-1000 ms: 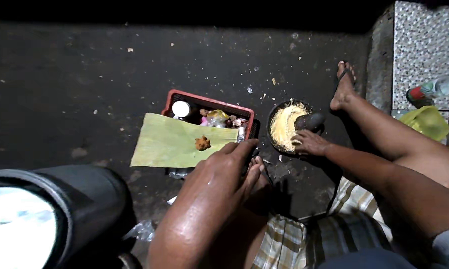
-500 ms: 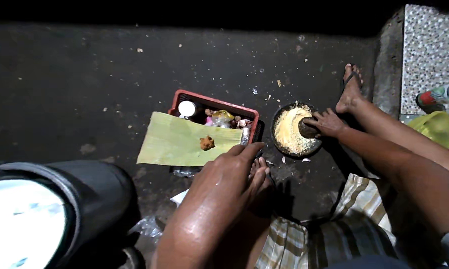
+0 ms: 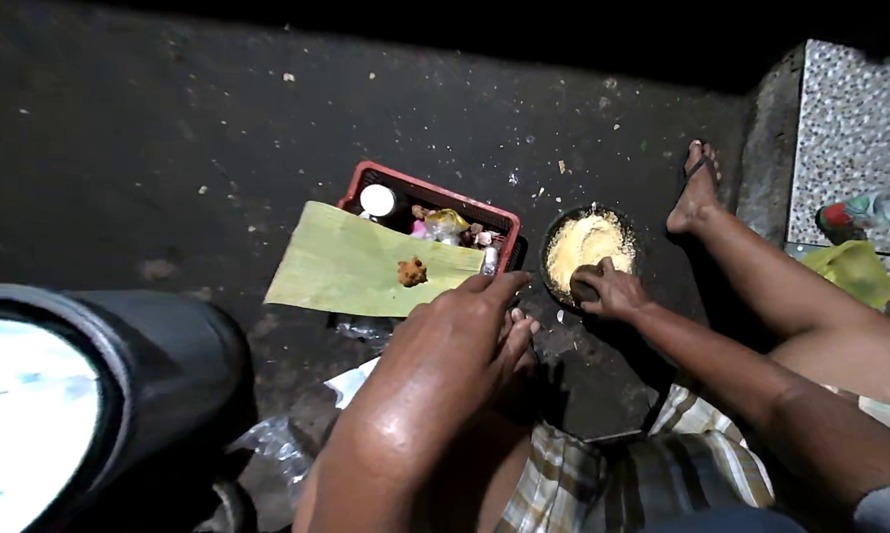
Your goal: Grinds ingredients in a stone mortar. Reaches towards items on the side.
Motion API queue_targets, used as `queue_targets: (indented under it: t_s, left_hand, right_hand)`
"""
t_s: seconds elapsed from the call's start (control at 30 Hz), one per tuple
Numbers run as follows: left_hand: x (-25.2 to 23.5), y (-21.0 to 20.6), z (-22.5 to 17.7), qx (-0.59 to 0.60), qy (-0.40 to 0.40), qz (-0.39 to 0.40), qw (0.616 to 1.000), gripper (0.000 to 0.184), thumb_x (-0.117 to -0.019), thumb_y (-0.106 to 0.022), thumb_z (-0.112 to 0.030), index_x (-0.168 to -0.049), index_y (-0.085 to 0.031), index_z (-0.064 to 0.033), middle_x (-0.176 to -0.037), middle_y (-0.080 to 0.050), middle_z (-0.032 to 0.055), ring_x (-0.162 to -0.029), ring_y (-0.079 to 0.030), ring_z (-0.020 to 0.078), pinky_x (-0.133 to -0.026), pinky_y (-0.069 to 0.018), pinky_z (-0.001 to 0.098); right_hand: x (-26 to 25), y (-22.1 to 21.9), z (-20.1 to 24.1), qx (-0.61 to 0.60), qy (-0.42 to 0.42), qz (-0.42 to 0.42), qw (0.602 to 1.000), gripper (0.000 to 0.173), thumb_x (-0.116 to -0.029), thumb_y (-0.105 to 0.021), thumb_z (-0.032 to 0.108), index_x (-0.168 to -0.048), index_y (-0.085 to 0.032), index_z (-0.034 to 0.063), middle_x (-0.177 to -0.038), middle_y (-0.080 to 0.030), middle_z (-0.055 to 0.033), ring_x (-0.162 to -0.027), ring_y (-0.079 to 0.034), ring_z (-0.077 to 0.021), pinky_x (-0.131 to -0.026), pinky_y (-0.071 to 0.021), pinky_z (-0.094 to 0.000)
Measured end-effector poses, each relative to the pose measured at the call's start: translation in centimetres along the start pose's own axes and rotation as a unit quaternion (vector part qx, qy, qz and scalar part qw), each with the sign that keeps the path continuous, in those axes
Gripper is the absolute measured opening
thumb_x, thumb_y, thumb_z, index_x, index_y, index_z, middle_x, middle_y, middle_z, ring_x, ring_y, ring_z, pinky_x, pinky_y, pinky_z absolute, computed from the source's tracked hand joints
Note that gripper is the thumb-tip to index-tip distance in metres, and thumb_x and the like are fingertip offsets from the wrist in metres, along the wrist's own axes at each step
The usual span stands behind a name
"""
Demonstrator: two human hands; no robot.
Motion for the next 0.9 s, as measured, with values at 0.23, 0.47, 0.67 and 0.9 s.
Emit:
queue_targets:
  t_s: [0.23,0.47,0.67,0.9]
  left_hand:
    - [0.6,-0.3,0.7,0.01,0.007,0.01,1.0,0.044,-0.1011,-0.057,-0.041,-0.14,-0.06,-0.0214,-0.112,-0.069,0.0059,-0.081,-0.07,0.0232,-0.068,-0.058,0.0487]
    - [0.7,-0.3,0.5,0.017,-0.005,-0.006,1.0,0.045,-0.1012,-0.056,-0.044,-0.14,-0.06,-0.0226,-0.112,-0.069,0.005,-0.079,-0.069,0.0225,-0.067,-0.0582,0.0476]
    - [0.1,-0.1,0.4,0.012,-0.002,-0.001,1.0,0.044,-0.101,-0.056,-0.041,-0.14,-0.06,-0.0211,-0.117,-0.069,0.0072,-0.085,-0.071,0.026,-0.07,-0.0582,0.0511]
    - [0.5,-0.5,0.2,0.009,0.006,-0.001,1.0,0.044,-0.1016,-0.056,-0.042,-0.14,-0.06,-0.0225,-0.114,-0.069,0.0053,-0.083,-0.07,0.0233,-0.069,-0.0581,0.048]
  right_hand:
    - [-3.1,-1.5,-1.3,0.022,-0.029,-0.023,0.999,0.058,-0.0924,-0.074,0.043,-0.147,-0.055,0.0361,-0.16,-0.039,-0.0185,-0.113,-0.061,-0.0489,-0.08,-0.0546,-0.0642]
    - [-2.2,0.2,0.8,-0.083,-0.13,0.04,0.987,0.064,-0.0887,-0.077,0.045,-0.146,-0.056,0.0251,-0.157,-0.037,-0.03,-0.109,-0.065,-0.0495,-0.088,-0.0547,-0.0658]
    - [-2.8,-1.0,-1.6,0.022,-0.059,-0.017,0.998,0.059,-0.0952,-0.07,0.042,-0.151,-0.051,0.0386,-0.162,-0.035,-0.0229,-0.117,-0.058,-0.0541,-0.083,-0.0537,-0.0673]
    - [-2.4,0.6,0.1,-0.076,-0.133,0.023,0.988,0.062,-0.0918,-0.074,0.044,-0.147,-0.053,0.0255,-0.158,-0.033,-0.0327,-0.106,-0.065,-0.0514,-0.085,-0.0546,-0.0666]
Point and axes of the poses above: each hand's wrist, its own x-axis away from the middle knuckle, its own y-axis out of the back of the hand, z = x × y, the point moved 4 cm from there along -x, towards the middle knuckle
